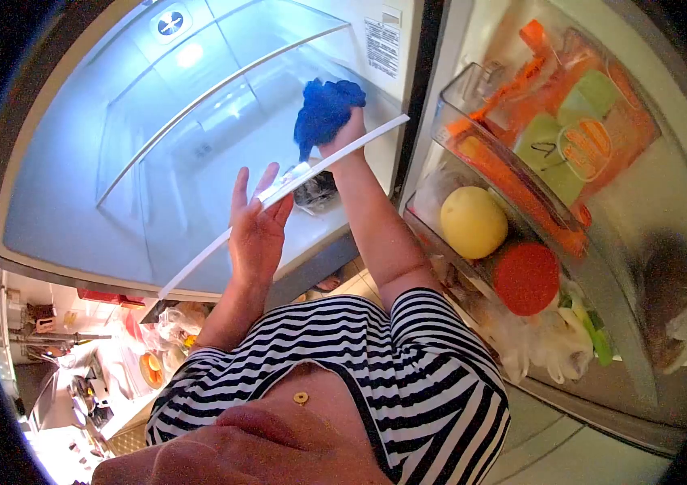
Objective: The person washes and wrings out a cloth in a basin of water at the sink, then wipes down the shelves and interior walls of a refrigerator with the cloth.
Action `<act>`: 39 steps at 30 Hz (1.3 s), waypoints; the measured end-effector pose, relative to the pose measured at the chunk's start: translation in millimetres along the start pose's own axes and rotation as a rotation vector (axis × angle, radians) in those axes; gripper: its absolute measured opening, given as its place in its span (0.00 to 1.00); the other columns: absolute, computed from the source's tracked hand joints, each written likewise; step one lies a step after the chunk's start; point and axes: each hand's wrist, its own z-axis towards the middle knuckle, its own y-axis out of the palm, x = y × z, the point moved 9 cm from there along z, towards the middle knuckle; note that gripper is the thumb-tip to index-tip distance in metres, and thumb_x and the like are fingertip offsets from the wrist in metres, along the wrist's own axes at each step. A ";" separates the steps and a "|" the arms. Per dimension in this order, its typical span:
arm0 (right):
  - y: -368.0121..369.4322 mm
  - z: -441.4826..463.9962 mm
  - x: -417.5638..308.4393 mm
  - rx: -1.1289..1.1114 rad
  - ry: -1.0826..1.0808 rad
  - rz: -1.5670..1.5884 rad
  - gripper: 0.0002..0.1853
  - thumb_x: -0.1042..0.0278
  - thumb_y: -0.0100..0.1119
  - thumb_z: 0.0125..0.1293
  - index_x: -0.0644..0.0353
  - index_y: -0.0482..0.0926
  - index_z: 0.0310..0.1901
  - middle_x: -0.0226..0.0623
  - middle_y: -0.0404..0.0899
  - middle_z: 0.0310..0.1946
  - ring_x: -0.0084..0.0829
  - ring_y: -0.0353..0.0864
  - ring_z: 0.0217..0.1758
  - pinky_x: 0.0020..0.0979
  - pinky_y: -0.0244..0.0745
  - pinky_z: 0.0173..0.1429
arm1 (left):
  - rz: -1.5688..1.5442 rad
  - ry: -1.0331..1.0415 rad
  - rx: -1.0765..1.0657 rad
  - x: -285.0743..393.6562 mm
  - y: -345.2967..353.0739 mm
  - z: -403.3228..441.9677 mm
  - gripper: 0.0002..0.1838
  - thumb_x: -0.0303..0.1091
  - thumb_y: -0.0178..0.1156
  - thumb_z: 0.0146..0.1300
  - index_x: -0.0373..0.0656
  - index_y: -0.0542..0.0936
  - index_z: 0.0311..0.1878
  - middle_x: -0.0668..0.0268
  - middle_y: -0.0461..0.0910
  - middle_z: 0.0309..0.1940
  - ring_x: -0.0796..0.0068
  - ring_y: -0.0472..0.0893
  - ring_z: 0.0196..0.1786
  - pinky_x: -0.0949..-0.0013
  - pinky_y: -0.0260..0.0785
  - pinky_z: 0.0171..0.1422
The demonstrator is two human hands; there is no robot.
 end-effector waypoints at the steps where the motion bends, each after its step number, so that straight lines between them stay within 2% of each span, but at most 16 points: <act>1: -32.4 -9.0 -23.6 0.341 -0.249 -0.493 0.12 0.60 0.43 0.62 0.57 0.72 0.30 0.31 0.68 0.22 0.29 0.68 0.24 0.30 0.69 0.33 | -0.034 -0.009 -0.003 0.7 -0.1 2.4 0.38 0.28 0.48 0.59 0.47 0.41 0.70 0.47 0.56 0.66 0.51 0.65 0.64 0.59 0.64 0.64; 2: -44.5 -30.0 -51.4 0.678 -0.500 -0.988 0.12 0.62 0.42 0.63 0.59 0.74 0.32 0.32 0.70 0.23 0.29 0.70 0.25 0.30 0.71 0.36 | -0.069 -0.017 -0.005 1.1 0.1 4.9 0.38 0.26 0.46 0.59 0.48 0.40 0.70 0.48 0.57 0.65 0.49 0.66 0.63 0.57 0.64 0.64; 4: -42.0 -31.6 -60.1 0.720 -0.472 -1.319 0.12 0.64 0.46 0.61 0.64 0.75 0.35 0.41 0.75 0.29 0.37 0.74 0.32 0.35 0.72 0.43 | -0.071 -0.031 -0.008 4.0 2.0 5.2 0.38 0.26 0.45 0.59 0.49 0.41 0.70 0.48 0.57 0.65 0.49 0.66 0.63 0.57 0.65 0.63; 6: 22.1 -13.1 -24.5 0.192 -0.800 -2.721 0.11 0.64 0.52 0.57 0.65 0.75 0.33 0.48 0.75 0.32 0.45 0.74 0.39 0.39 0.72 0.44 | -0.070 -0.044 -0.011 8.0 3.5 5.5 0.38 0.25 0.45 0.59 0.49 0.41 0.70 0.49 0.57 0.65 0.49 0.66 0.63 0.57 0.65 0.63; 7: -4.2 -2.2 -29.7 0.332 -0.376 -2.762 0.10 0.65 0.54 0.54 0.64 0.75 0.34 0.50 0.75 0.37 0.50 0.72 0.44 0.43 0.72 0.45 | -0.050 -0.058 -0.010 8.1 4.0 4.4 0.37 0.27 0.47 0.59 0.48 0.43 0.70 0.48 0.56 0.66 0.52 0.67 0.62 0.59 0.65 0.63; 10: -8.3 13.2 -24.6 0.334 -0.411 -2.788 0.09 0.67 0.52 0.55 0.62 0.75 0.35 0.46 0.74 0.39 0.49 0.73 0.43 0.43 0.73 0.46 | -0.059 -0.069 -0.031 7.0 2.4 5.0 0.37 0.29 0.49 0.59 0.48 0.45 0.70 0.47 0.55 0.66 0.55 0.69 0.61 0.62 0.67 0.62; 11: -28.4 18.6 -26.9 0.436 -0.104 -2.762 0.09 0.69 0.50 0.57 0.62 0.75 0.37 0.46 0.73 0.42 0.50 0.74 0.45 0.44 0.73 0.48 | -0.059 -0.076 -0.024 6.8 2.7 4.6 0.37 0.29 0.49 0.59 0.48 0.45 0.70 0.47 0.55 0.66 0.55 0.70 0.60 0.62 0.67 0.62; 15: -47.6 41.3 -21.4 0.429 0.081 -2.647 0.12 0.69 0.47 0.58 0.62 0.75 0.42 0.49 0.75 0.43 0.49 0.75 0.47 0.44 0.73 0.49 | -0.070 -0.101 -0.009 9.7 2.5 3.6 0.37 0.29 0.50 0.59 0.49 0.45 0.70 0.48 0.55 0.66 0.56 0.70 0.60 0.61 0.67 0.61; 17: -119.8 30.9 -29.2 0.696 0.320 -2.318 0.15 0.69 0.42 0.60 0.63 0.75 0.46 0.53 0.76 0.44 0.48 0.76 0.47 0.42 0.72 0.51 | -0.059 -0.112 -0.019 10.1 4.5 2.9 0.40 0.29 0.51 0.58 0.50 0.43 0.70 0.48 0.54 0.67 0.56 0.69 0.61 0.62 0.66 0.61; 20: -114.2 23.5 -3.4 0.612 -0.196 -2.170 0.16 0.69 0.43 0.60 0.64 0.74 0.47 0.53 0.77 0.42 0.47 0.77 0.46 0.39 0.71 0.51 | -0.064 -0.171 -0.022 6.2 -0.9 5.7 0.44 0.30 0.55 0.57 0.51 0.38 0.71 0.49 0.53 0.68 0.57 0.67 0.62 0.61 0.66 0.61; 21: -99.1 21.2 1.2 0.624 -0.179 -2.164 0.16 0.69 0.43 0.60 0.64 0.74 0.47 0.53 0.77 0.42 0.47 0.77 0.46 0.39 0.71 0.51 | -0.059 -0.141 -0.026 6.7 -0.6 6.2 0.43 0.31 0.55 0.57 0.50 0.40 0.71 0.50 0.53 0.68 0.58 0.68 0.62 0.61 0.66 0.62; 23: -82.0 13.2 1.3 0.773 -0.165 -1.289 0.14 0.69 0.48 0.59 0.64 0.75 0.46 0.51 0.78 0.40 0.48 0.77 0.44 0.36 0.70 0.48 | -0.050 -0.154 -0.012 5.6 -5.8 8.5 0.43 0.31 0.55 0.57 0.50 0.40 0.71 0.50 0.53 0.68 0.58 0.68 0.62 0.61 0.66 0.62; 26: -61.9 20.1 -15.1 0.587 -0.486 -1.414 0.13 0.69 0.50 0.59 0.64 0.75 0.44 0.52 0.78 0.38 0.47 0.77 0.43 0.33 0.69 0.46 | -0.032 -0.140 -0.021 4.4 -6.8 11.5 0.41 0.33 0.54 0.57 0.50 0.43 0.71 0.50 0.54 0.68 0.58 0.68 0.62 0.61 0.65 0.62; 30: -4.7 0.6 1.5 0.243 -0.582 -2.530 0.17 0.69 0.54 0.56 0.62 0.71 0.48 0.49 0.74 0.39 0.50 0.74 0.37 0.42 0.69 0.42 | -0.018 -0.107 -0.033 5.6 -7.6 15.6 0.40 0.34 0.53 0.58 0.50 0.44 0.70 0.50 0.53 0.68 0.57 0.67 0.63 0.61 0.66 0.62; 34: -26.8 -4.2 -24.6 0.499 -0.246 -2.749 0.16 0.66 0.58 0.55 0.62 0.69 0.43 0.48 0.71 0.39 0.50 0.74 0.36 0.44 0.72 0.38 | -0.023 -0.082 -0.033 11.0 -2.4 17.4 0.39 0.33 0.53 0.58 0.49 0.45 0.70 0.48 0.52 0.67 0.54 0.66 0.64 0.61 0.66 0.62; 39: -19.8 8.5 -32.1 0.496 -0.207 -2.714 0.13 0.68 0.54 0.56 0.61 0.67 0.42 0.44 0.71 0.43 0.46 0.79 0.35 0.44 0.76 0.36 | -0.065 -0.078 -0.061 14.5 4.5 19.6 0.37 0.32 0.52 0.59 0.49 0.47 0.69 0.47 0.51 0.68 0.53 0.63 0.65 0.61 0.66 0.63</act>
